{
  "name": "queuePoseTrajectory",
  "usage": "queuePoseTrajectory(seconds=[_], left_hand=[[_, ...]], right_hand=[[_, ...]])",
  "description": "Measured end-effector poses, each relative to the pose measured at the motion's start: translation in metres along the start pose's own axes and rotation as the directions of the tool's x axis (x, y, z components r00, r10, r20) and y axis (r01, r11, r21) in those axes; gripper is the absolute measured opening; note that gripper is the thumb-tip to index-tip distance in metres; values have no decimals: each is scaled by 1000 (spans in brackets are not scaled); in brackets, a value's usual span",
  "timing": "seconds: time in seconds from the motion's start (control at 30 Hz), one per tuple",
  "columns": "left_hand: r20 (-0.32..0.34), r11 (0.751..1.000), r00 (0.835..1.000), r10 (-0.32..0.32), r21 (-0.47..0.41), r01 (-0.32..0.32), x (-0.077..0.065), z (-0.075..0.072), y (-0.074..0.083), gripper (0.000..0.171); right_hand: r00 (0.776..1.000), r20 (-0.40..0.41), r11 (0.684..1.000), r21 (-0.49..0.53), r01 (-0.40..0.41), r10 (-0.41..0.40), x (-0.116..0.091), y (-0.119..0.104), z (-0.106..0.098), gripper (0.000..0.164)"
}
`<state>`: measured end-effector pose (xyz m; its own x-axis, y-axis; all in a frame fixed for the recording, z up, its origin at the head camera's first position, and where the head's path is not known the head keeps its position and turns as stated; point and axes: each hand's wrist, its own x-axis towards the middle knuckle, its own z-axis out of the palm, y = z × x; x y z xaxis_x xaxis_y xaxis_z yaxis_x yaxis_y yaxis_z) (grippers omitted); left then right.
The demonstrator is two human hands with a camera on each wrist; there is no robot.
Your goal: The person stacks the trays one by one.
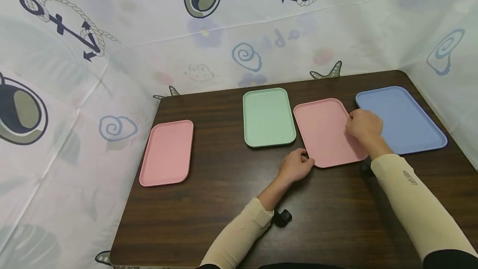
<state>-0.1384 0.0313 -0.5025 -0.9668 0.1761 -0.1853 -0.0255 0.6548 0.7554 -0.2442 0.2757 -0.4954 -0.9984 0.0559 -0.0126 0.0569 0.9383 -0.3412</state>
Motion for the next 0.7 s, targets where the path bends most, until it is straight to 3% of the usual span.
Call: queuePoseTrajectory(seconds=[0.47, 0.7], left_hand=[[-113, 990, 987, 114, 90, -104, -5, -6, -5, 31], [-163, 991, 977, 135, 34, -131, -12, -20, -10, 34]], right_hand=[[996, 45, 991, 106, -81, 77, -22, -1, -15, 37], [993, 79, 981, 164, -102, 90, -27, -9, -23, 42]])
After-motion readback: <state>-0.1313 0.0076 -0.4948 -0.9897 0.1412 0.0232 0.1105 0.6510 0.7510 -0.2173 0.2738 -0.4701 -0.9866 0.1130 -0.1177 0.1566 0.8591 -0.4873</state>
